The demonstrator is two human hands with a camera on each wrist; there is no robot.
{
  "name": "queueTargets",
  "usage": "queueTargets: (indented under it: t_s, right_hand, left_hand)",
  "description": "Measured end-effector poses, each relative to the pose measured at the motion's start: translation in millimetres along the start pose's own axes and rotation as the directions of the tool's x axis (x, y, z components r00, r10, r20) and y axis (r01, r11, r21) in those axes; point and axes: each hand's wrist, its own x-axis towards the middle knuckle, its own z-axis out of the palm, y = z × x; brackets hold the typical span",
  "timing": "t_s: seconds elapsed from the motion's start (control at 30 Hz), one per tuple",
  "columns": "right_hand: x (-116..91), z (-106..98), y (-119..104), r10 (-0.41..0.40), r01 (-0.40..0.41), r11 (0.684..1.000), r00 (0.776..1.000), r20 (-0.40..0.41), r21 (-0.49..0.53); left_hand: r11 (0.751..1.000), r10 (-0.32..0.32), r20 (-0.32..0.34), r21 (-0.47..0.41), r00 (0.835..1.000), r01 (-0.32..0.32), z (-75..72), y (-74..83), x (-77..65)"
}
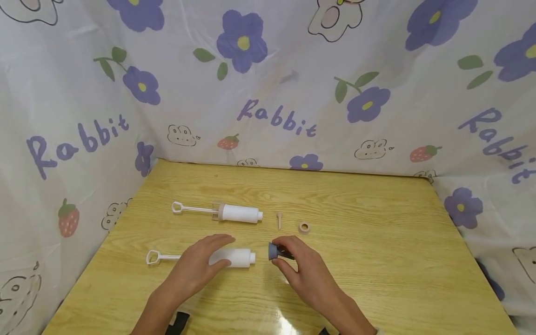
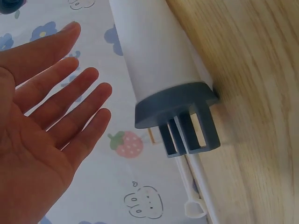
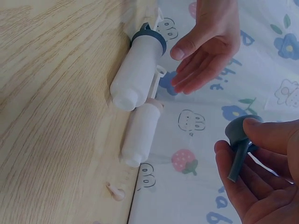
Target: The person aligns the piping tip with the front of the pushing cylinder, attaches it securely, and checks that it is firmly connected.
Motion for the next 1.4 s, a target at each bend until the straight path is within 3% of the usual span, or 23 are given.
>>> queueTargets:
  t_s: [1.0,1.4]
  right_hand:
    - [-3.8,0.6,4.1,-0.007,0.007,1.0,1.0,0.002,0.012]
    - [-3.2,-0.3,4.9,-0.008,0.008,1.0,1.0,-0.004,0.017]
  left_hand:
    - [0.99,0.092,0.033,0.106,0.995,-0.095,17.0,-10.0,7.7]
    - [0.99,0.068,0.041,0.119,0.997,-0.073,20.6,-10.8,9.0]
